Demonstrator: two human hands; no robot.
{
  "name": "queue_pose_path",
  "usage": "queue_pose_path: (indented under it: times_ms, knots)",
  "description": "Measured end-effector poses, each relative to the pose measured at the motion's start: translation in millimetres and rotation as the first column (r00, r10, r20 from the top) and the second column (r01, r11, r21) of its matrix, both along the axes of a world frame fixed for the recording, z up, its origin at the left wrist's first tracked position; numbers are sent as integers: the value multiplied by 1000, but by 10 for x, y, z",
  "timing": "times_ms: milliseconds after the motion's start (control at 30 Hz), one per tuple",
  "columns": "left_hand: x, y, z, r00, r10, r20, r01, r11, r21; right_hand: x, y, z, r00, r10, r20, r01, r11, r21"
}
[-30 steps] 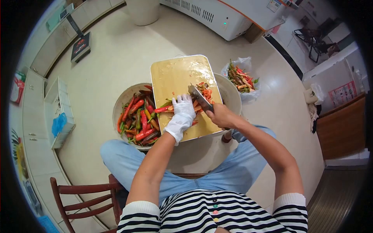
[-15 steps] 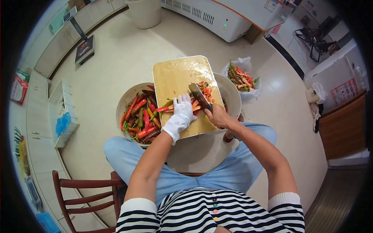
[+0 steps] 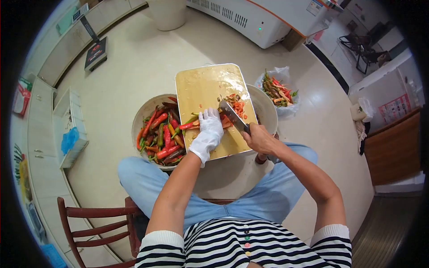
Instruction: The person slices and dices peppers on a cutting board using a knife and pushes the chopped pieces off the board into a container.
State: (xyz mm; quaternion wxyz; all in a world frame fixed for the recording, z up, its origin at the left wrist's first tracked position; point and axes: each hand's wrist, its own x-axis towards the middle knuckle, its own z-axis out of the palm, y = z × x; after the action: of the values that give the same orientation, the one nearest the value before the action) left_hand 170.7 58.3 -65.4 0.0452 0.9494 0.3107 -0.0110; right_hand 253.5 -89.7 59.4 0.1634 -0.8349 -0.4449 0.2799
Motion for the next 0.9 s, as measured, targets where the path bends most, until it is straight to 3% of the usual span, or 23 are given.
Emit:
queue_pose_path:
  times_ms: [133,200,267,333,400,500,600,733,900]
  knots:
    - [13,13,2,1000,17,21,-18,1000,22,127,157,-32,998,-7,-62,3,998,-70]
    - [5,0,69,1000,12,-24,-12,1000,-14,74,265,95,980,-112,-166,73,972,-223]
    - [31,19,-185,1000,11,8,-11,998,68,113,266,-406,997,-41,-72,30,989,-146]
    - [29,26,-163,999,11,41,-17,988,152,34,256,-525,999,-44,32,41,997,68]
    - [17,38,-118,1000,-1,-3,1,1000,2,46,189,-574,999,-42,12,41,997,62]
    - [-10,66,-71,1000,10,22,-8,997,-82,59,168,-531,995,-95,-20,97,988,117]
    - [-1,41,-118,997,34,70,-35,999,15,-7,72,-289,995,-99,25,92,978,190]
    - [14,70,-169,998,5,66,-2,999,-40,-36,-2,-38,1000,-14,3,14,997,82]
    - [82,77,-441,998,48,44,-53,992,112,-8,117,64,990,-37,-134,23,994,-104]
